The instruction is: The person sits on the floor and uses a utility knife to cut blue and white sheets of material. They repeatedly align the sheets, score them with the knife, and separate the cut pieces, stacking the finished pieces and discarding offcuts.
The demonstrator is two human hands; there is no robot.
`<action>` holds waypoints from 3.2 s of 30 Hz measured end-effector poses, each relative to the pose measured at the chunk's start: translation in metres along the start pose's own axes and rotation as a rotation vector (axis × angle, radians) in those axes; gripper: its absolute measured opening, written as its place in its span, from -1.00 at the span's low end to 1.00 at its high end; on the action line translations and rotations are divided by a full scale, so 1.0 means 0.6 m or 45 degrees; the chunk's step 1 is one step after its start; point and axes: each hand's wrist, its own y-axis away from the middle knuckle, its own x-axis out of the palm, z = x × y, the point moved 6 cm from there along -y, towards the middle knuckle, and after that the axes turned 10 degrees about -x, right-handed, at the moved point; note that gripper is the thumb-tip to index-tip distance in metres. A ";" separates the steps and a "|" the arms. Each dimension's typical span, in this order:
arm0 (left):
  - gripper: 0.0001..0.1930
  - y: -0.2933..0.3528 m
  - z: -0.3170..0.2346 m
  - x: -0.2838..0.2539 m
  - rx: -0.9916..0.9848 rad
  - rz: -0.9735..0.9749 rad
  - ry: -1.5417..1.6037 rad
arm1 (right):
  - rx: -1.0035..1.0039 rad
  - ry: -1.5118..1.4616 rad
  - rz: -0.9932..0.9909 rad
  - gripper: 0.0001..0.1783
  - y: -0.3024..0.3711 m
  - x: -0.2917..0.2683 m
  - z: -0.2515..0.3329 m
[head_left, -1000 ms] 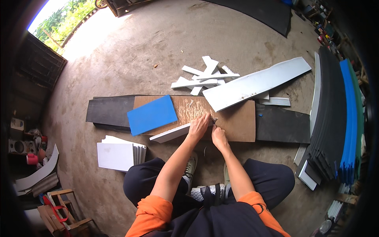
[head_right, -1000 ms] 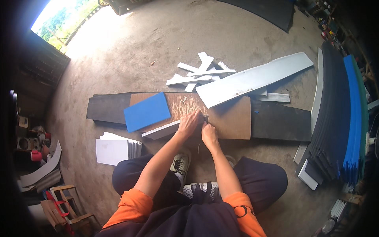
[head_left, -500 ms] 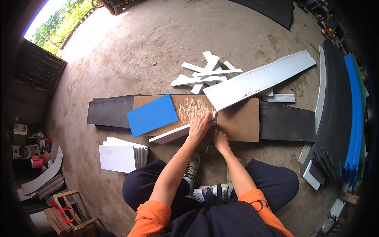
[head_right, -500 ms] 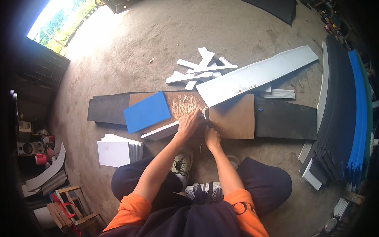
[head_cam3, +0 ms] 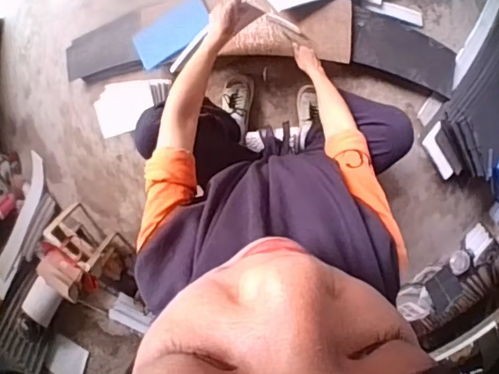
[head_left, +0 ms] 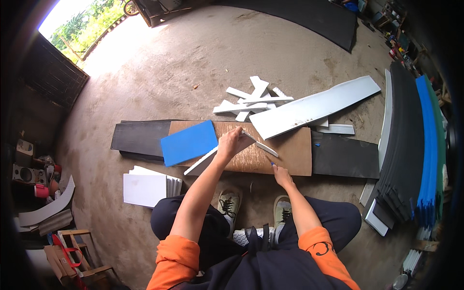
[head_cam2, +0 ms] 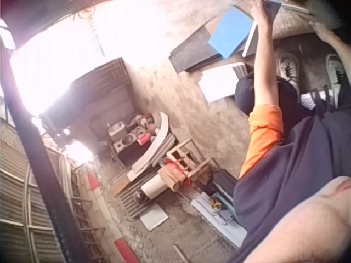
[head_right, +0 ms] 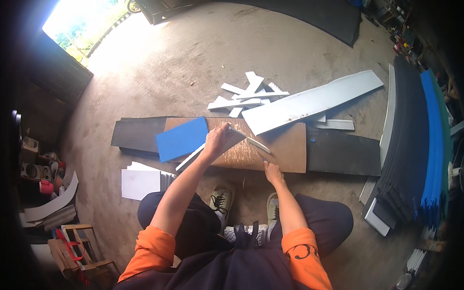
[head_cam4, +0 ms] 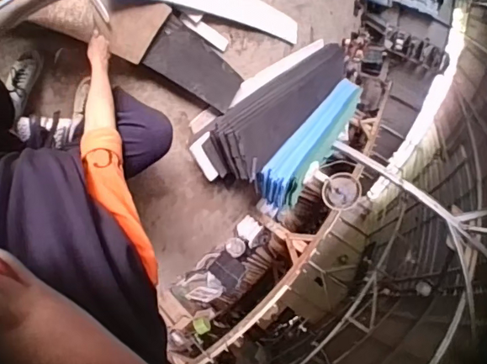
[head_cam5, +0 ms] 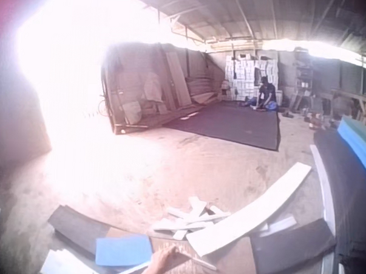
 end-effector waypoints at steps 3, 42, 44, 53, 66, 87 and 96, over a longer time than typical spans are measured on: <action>-0.75 -0.029 0.002 -0.123 0.047 -0.133 0.113 | -0.017 -0.132 -0.149 -0.32 -0.030 -0.074 0.029; -0.12 0.223 0.496 0.044 -2.245 -0.814 1.069 | -0.202 -0.420 -0.259 -0.85 -0.233 0.004 0.239; -0.11 0.239 0.548 0.021 -2.240 -0.893 1.049 | -0.213 -0.400 -0.245 -0.88 -0.230 0.044 0.248; -0.43 0.186 0.540 -0.033 -1.788 -1.420 1.552 | -0.201 -0.408 -0.284 -0.87 -0.226 0.094 0.226; -0.47 0.096 0.411 -0.188 -0.994 -1.269 2.031 | -0.327 0.012 -0.285 -0.63 -0.199 0.090 0.251; -0.61 0.089 0.298 0.014 -0.913 -0.389 2.769 | -0.380 -1.724 0.005 -0.57 -0.210 0.123 0.455; -0.48 0.130 0.442 -0.056 -0.917 -0.265 2.173 | -0.468 -1.535 0.320 -0.58 -0.251 -0.024 0.405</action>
